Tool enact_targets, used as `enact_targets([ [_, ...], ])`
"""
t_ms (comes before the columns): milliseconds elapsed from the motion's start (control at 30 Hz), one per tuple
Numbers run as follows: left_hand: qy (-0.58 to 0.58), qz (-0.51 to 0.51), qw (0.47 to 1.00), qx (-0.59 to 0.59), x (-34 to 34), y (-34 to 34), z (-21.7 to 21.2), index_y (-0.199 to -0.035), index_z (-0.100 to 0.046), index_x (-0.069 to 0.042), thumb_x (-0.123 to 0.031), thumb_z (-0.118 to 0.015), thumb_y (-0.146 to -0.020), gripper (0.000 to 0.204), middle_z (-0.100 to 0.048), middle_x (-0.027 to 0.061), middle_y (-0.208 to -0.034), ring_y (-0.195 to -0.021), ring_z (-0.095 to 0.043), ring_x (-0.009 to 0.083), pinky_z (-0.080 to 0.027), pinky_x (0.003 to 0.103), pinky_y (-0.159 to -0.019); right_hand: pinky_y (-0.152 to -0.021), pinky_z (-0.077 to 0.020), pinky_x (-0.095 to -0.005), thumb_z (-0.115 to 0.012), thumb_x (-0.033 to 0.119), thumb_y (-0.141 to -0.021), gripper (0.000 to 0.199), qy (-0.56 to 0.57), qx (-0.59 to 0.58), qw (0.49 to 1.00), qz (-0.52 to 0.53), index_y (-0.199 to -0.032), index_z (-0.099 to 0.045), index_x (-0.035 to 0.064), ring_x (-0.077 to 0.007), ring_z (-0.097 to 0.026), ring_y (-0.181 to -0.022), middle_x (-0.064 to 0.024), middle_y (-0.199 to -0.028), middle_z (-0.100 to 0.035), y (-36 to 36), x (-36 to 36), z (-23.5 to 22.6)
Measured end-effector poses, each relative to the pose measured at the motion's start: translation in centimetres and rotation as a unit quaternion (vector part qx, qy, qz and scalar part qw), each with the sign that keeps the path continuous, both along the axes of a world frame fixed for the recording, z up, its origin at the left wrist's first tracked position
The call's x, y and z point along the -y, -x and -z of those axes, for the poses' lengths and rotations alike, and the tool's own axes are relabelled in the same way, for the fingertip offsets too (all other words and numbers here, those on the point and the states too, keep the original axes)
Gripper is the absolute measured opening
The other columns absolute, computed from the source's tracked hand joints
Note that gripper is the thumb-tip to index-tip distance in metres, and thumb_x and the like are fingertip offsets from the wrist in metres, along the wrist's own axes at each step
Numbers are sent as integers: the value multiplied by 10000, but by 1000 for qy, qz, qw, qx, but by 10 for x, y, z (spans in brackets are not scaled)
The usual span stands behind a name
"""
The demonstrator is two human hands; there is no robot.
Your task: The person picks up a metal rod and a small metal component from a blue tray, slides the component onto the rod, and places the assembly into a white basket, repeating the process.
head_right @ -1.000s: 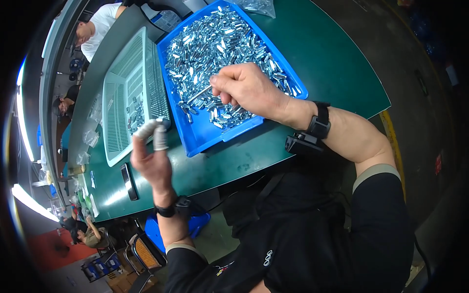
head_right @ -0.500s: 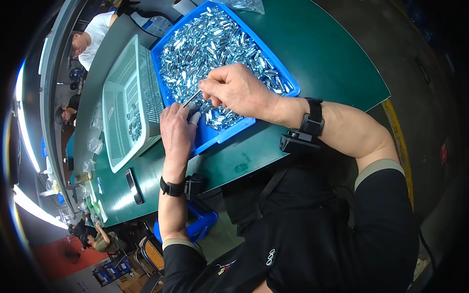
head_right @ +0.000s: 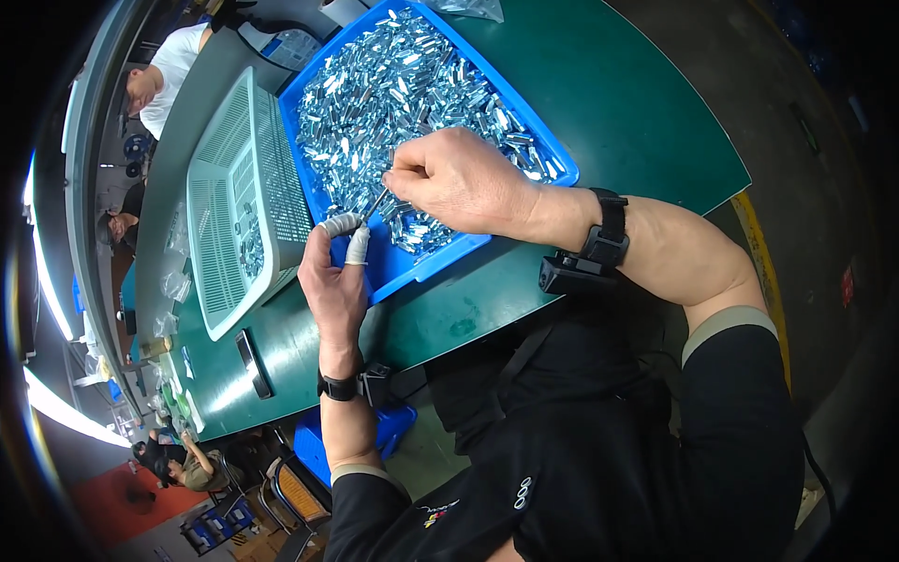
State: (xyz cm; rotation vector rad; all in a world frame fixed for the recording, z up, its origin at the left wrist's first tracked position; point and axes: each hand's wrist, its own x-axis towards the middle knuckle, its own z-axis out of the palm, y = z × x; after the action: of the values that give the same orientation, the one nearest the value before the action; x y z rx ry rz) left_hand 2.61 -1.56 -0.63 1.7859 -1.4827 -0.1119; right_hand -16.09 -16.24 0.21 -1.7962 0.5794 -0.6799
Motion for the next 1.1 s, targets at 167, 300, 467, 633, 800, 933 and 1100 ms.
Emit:
enact_targets([
  [167,11,18,999,-27,-2,-2,2,-999,-673,12,-14,-763,-871,159,-706,127,-970,-904,-687,263,-535,346,-824,-581,-463,-271,-593,240,-1028,300,-43,-14,999,-26,-894,-701,-5,-82,-594,-634,-33,-704,-670,1,3,-3],
  [300,18,31,999,-39,-2,1,0,-1000,-673,13,2,-770,-856,174,-709,127,-970,-902,-688,261,-538,346,-820,-576,-465,-280,-587,249,-1036,316,-16,9,1000,-23,-887,-700,-6,-85,-596,-633,-33,-711,-675,0,0,0],
  [467,34,79,996,-12,-2,0,0,-987,-678,4,7,-791,-826,196,-716,116,-957,-885,-681,272,-539,352,-799,-597,-486,-288,-587,276,-1042,362,-26,-64,991,-115,-852,-706,-7,-99,-612,-637,-50,-692,-670,2,-1,-6],
  [633,44,97,994,0,0,3,-4,-976,-686,-7,5,-810,-802,214,-722,102,-948,-873,-676,277,-538,363,-782,-597,-485,-286,-592,287,-1042,378,-34,-58,987,-147,-840,-710,-10,-111,-601,-617,-50,-668,-655,2,-2,-4],
  [800,97,104,987,71,-4,2,-7,-991,-676,-10,19,-805,-797,234,-723,113,-952,-873,-671,310,-539,382,-776,-587,-476,-277,-611,271,-1036,345,-18,-7,990,-140,-860,-720,-6,-100,-596,-622,-40,-675,-655,-1,-4,-4],
  [933,128,102,975,151,-8,7,-25,-1008,-663,-3,19,-792,-802,244,-713,123,-939,-877,-661,359,-536,409,-791,-583,-462,-265,-624,242,-1032,297,-66,49,989,-122,-897,-733,2,-78,-592,-652,-22,-703,-658,1,-9,-6],
  [1100,96,87,979,159,-12,10,-40,-1025,-663,-9,24,-787,-805,255,-716,125,-961,-882,-666,325,-535,394,-795,-627,-484,-263,-642,207,-1018,246,-56,93,986,-125,-955,-737,-11,-95,-620,-716,-37,-766,-683,2,-12,-6],
])
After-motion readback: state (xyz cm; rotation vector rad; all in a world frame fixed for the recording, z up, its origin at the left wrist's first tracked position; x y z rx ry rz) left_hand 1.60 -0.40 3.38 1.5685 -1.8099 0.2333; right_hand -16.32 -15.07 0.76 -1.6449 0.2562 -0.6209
